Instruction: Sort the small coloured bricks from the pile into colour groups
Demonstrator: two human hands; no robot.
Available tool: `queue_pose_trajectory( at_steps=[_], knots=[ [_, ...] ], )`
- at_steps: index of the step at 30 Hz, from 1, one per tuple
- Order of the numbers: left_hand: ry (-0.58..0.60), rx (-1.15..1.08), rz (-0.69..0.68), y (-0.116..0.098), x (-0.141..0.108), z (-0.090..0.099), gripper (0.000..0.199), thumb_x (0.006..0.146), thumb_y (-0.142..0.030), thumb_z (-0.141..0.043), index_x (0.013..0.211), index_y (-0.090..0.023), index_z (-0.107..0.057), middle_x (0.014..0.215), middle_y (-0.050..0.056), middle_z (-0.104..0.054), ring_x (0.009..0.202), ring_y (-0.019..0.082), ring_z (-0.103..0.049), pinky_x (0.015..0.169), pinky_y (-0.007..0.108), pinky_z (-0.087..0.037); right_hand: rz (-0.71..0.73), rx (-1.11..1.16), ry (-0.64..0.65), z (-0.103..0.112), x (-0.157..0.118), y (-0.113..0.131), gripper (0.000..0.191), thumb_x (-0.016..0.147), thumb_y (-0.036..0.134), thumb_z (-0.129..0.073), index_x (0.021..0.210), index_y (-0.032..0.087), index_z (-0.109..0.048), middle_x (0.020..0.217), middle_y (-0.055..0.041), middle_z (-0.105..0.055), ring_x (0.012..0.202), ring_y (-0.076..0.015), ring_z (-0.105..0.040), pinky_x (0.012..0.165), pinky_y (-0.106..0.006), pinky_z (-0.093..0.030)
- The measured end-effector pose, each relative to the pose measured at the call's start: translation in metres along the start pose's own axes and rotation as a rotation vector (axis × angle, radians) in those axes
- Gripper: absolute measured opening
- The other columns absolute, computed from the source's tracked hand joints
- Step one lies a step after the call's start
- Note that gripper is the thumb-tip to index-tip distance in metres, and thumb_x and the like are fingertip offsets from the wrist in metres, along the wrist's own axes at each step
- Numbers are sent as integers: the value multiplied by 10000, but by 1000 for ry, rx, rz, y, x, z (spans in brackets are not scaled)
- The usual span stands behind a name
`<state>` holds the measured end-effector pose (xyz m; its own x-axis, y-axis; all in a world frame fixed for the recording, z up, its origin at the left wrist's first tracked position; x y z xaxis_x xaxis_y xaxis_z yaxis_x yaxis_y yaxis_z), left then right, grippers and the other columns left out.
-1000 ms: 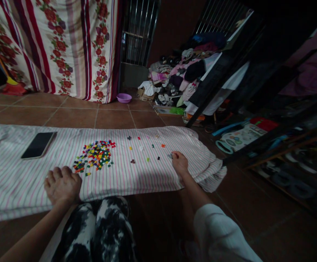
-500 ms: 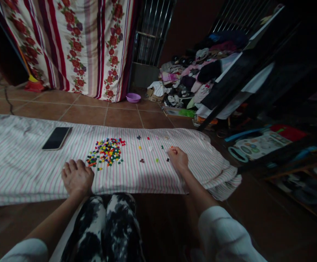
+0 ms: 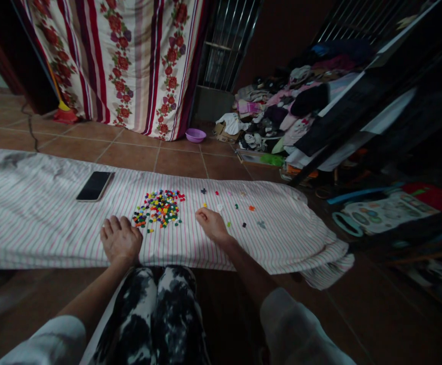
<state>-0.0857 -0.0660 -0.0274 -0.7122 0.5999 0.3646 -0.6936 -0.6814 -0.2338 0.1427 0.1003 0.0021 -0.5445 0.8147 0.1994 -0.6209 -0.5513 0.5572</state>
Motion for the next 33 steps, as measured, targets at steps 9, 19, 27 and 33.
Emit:
queue_pose_trajectory(
  at_steps=[9, 19, 27, 33],
  knots=[
    [-28, 4, 7, 1, 1, -3, 429, 852, -281, -368, 1151, -58, -580, 1337, 235, -484, 1335, 341, -341, 1093, 479, -251, -50, -168, 149, -47, 1, 31, 115, 874, 277, -601, 960, 217, -649, 972, -22, -644, 870, -137, -604, 740, -236, -399],
    [-46, 18, -8, -2, 0, 1, 425, 860, -283, -352, 1135, -54, -581, 1311, 233, -498, 1320, 340, -354, 1077, 470, -264, -26, -110, 94, -49, 2, 27, 115, 838, 192, -559, 935, 212, -618, 917, -14, -659, 863, -144, -599, 755, -245, -410],
    [-37, 12, -16, -2, 0, 3, 396, 838, -285, -375, 1103, -83, -589, 1267, 219, -525, 1309, 337, -355, 1059, 479, -275, -61, -60, -63, -18, 8, -2, 197, 806, 138, -522, 959, 204, -627, 890, -24, -670, 819, -146, -604, 755, -248, -432],
    [-44, 31, -28, -3, 0, 4, 387, 840, -288, -352, 1052, -79, -600, 1233, 216, -525, 1276, 336, -378, 1057, 469, -282, -141, -109, -252, 27, 13, -51, 281, 786, 110, -471, 962, 202, -669, 879, -28, -689, 806, -151, -615, 775, -255, -448]
  ],
)
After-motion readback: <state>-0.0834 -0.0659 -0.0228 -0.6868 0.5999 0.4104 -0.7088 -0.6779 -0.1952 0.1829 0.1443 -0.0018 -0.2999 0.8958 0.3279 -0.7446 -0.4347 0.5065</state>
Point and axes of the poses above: each hand's wrist, its own x-axis towards the middle knuckle, its own z-axis out of the back of the hand, y = z × x, the point moved 4 cm from there along x, towards the middle knuckle
